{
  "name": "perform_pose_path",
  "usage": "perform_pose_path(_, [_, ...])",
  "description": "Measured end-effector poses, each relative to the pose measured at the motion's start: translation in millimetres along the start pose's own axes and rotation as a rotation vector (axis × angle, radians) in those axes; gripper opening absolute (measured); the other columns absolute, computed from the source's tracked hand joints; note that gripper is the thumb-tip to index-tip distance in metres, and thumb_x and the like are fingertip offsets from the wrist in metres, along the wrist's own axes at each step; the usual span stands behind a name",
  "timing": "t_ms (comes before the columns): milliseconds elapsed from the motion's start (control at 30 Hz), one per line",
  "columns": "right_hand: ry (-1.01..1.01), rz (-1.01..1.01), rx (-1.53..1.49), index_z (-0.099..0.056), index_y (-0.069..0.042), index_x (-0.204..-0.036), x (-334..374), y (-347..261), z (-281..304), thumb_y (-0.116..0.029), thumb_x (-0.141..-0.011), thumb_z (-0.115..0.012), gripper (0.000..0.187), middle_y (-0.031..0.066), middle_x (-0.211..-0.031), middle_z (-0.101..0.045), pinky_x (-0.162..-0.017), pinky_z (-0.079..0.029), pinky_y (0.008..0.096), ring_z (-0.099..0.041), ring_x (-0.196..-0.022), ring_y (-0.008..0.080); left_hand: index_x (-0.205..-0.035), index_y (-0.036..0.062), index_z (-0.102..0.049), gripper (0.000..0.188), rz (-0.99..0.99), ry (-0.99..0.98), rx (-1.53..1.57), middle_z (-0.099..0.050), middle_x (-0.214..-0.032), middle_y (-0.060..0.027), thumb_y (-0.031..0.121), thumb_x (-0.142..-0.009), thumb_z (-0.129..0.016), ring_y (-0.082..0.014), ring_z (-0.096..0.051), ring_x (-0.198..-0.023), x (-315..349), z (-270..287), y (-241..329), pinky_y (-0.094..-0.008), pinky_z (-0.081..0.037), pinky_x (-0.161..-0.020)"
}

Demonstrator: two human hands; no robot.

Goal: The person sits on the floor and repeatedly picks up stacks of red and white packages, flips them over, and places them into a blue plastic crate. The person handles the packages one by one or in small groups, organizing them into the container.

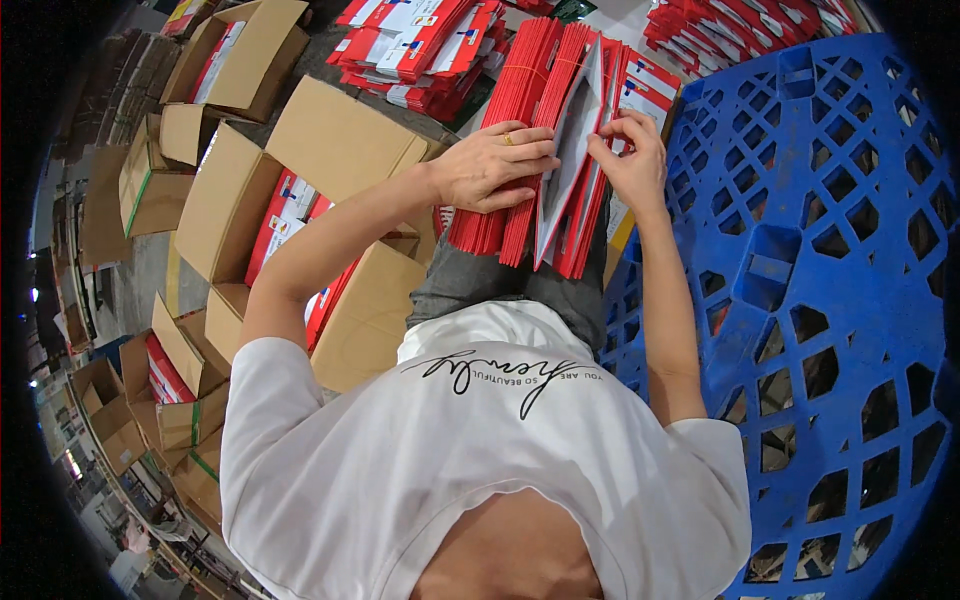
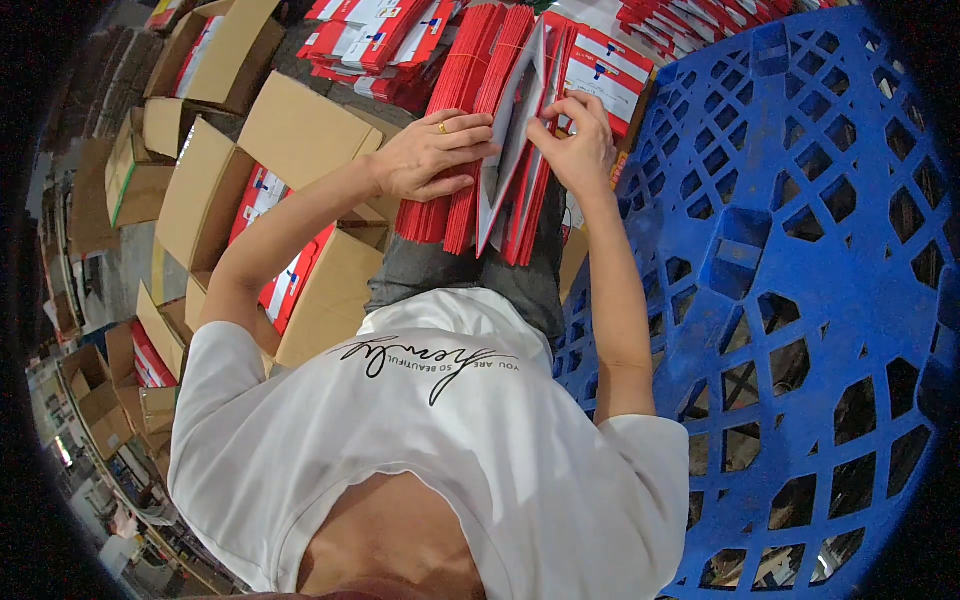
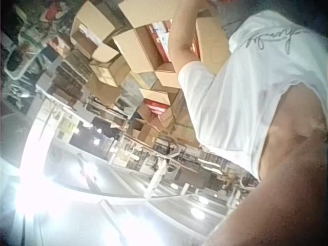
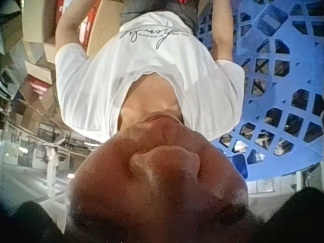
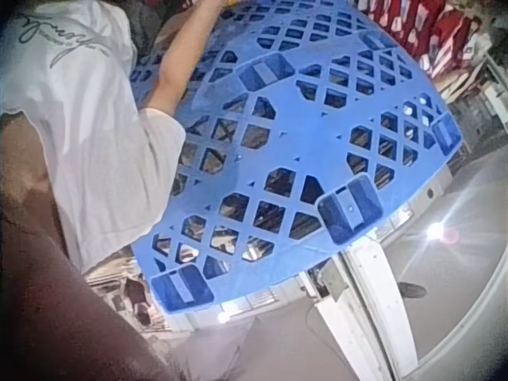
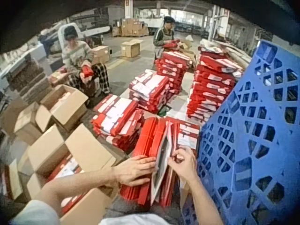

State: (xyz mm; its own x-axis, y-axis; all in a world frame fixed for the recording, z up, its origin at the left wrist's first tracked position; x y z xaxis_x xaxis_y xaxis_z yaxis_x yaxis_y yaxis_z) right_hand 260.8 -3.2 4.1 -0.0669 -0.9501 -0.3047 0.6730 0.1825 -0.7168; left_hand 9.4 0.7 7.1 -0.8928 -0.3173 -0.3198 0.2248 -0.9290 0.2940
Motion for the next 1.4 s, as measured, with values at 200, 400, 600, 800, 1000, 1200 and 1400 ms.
perform_pose_path(200, [-0.014,0.194,-0.060,-0.068,-0.017,-0.128,-1.7,-16.6,11.3,-0.011,-0.077,-0.072,0.051,0.0146,-0.138,-0.053,-0.099,-0.052,0.0443,-0.059,-0.122,0.0339,-0.143,0.0067,-0.056,0.053,-0.029,0.053,-0.006,-0.053,-0.139,-0.0158,0.029,-0.095,-0.062,-0.0323,-0.047,-0.139,-3.0,2.7,4.3,-0.0452,-0.041,-0.109])
perform_pose_path(400, [-0.178,0.447,0.267,-0.072,-0.026,-0.129,0.1,-19.0,-1.3,0.001,-0.081,-0.060,0.057,0.0130,-0.155,-0.044,-0.116,-0.040,0.0486,-0.040,-0.142,0.0365,-0.154,0.0088,-0.045,0.066,0.002,0.040,0.040,-0.048,-0.149,-0.0164,0.026,-0.093,-0.064,-0.0330,-0.041,-0.146,0.5,-3.4,2.5,-0.0485,-0.036,-0.115])
perform_pose_path(600, [-0.136,0.424,0.264,-0.076,-0.017,-0.118,-3.2,-5.8,6.9,-0.008,-0.083,-0.065,0.038,0.0130,-0.150,-0.051,-0.116,-0.039,0.0496,-0.041,-0.139,0.0398,-0.155,0.0080,-0.043,0.069,0.002,0.039,0.065,-0.047,-0.154,-0.0156,0.026,-0.092,-0.065,-0.0330,-0.040,-0.147,-3.0,-1.5,1.2,-0.0481,-0.035,-0.117])
perform_pose_path(800, [0.021,0.419,0.178,-0.076,-0.011,-0.102,-13.0,-29.2,-6.3,-0.031,-0.083,-0.081,0.028,0.0135,-0.138,-0.060,-0.114,-0.035,0.0510,-0.044,-0.136,0.0423,-0.150,0.0066,-0.051,0.062,0.008,0.080,0.071,-0.050,-0.153,-0.0157,0.030,-0.094,-0.065,-0.0359,-0.044,-0.145,5.4,-2.6,-0.9,-0.0526,-0.038,-0.114])
perform_pose_path(1000, [0.051,0.377,0.081,-0.064,-0.003,-0.122,-9.6,14.2,-7.6,-0.014,-0.076,-0.082,0.050,0.0218,-0.142,-0.054,-0.113,-0.035,0.0538,-0.048,-0.132,0.0418,-0.118,0.0020,-0.065,0.043,-0.182,0.294,0.156,-0.063,-0.128,-0.0202,0.037,-0.094,-0.064,-0.0389,-0.055,-0.131,-5.1,-16.6,-13.3,-0.0519,-0.046,-0.102])
perform_pose_path(1200, [0.016,0.439,0.166,-0.069,-0.002,-0.094,-2.7,1.6,-11.1,-0.011,-0.091,-0.072,0.010,0.0172,-0.145,-0.053,-0.114,-0.033,0.0518,-0.042,-0.137,0.0380,-0.116,0.0011,-0.068,0.042,-0.162,0.249,-0.032,-0.057,-0.130,-0.0208,0.035,-0.092,-0.064,-0.0375,-0.050,-0.134,1.5,-20.6,-2.1,-0.0519,-0.042,-0.100])
perform_pose_path(1400, [0.027,0.394,0.221,-0.064,-0.005,-0.083,-13.8,-6.8,-10.8,-0.028,-0.090,-0.082,0.030,0.0173,-0.147,-0.052,-0.112,-0.033,0.0540,-0.038,-0.141,0.0372,-0.134,0.0032,-0.060,0.056,-0.159,0.234,-0.099,-0.057,-0.126,-0.0155,0.038,-0.090,-0.064,-0.0330,-0.049,-0.135,-9.4,-17.7,-0.5,-0.0494,-0.042,-0.100])
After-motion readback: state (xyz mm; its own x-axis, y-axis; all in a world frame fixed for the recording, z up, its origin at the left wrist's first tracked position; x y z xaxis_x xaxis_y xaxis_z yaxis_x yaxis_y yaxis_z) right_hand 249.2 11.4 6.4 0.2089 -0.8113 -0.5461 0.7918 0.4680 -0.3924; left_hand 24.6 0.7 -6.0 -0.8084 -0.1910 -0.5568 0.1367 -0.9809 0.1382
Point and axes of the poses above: each hand's wrist, its own x-axis away from the middle knuckle, its own z-axis out of the back of the hand, y = z × x, the point moved 2 cm from there along -x, towards the middle knuckle
